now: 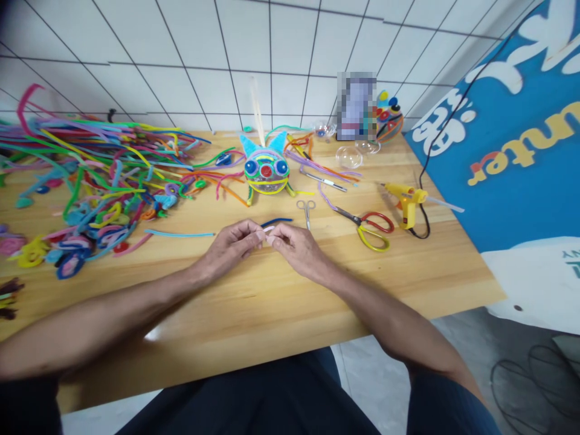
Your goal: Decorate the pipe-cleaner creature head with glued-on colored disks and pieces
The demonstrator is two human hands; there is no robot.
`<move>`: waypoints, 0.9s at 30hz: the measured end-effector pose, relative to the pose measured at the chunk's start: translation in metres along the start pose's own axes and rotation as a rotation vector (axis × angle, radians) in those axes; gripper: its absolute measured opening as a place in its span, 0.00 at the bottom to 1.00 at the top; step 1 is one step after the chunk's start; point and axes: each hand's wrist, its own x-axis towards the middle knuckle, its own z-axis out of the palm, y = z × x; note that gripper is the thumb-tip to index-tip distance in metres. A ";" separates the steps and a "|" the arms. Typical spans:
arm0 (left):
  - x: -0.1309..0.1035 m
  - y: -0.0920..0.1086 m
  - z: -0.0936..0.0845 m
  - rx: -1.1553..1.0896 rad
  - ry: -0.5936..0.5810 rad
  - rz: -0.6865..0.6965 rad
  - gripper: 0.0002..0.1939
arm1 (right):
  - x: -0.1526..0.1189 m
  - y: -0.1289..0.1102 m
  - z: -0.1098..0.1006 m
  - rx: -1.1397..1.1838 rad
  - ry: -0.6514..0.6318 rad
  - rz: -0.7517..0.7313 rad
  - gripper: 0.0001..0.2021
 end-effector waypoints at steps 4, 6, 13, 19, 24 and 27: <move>0.000 0.004 0.001 0.027 0.013 0.009 0.15 | 0.002 0.002 0.000 0.050 0.071 -0.029 0.07; -0.001 0.007 0.002 0.047 -0.003 0.023 0.14 | 0.003 0.004 0.000 0.022 0.122 -0.114 0.08; 0.000 0.009 0.003 0.051 -0.095 0.024 0.14 | 0.006 0.008 -0.003 -0.246 0.152 -0.492 0.05; 0.003 0.007 0.003 -0.044 -0.095 -0.011 0.16 | 0.003 0.003 -0.007 -0.333 0.245 -0.510 0.03; 0.005 0.006 0.006 -0.219 -0.002 -0.052 0.19 | 0.000 -0.001 -0.005 -0.443 0.329 -0.627 0.12; 0.003 0.006 0.007 -0.247 -0.020 -0.069 0.21 | -0.001 -0.001 -0.001 -0.459 0.286 -0.661 0.11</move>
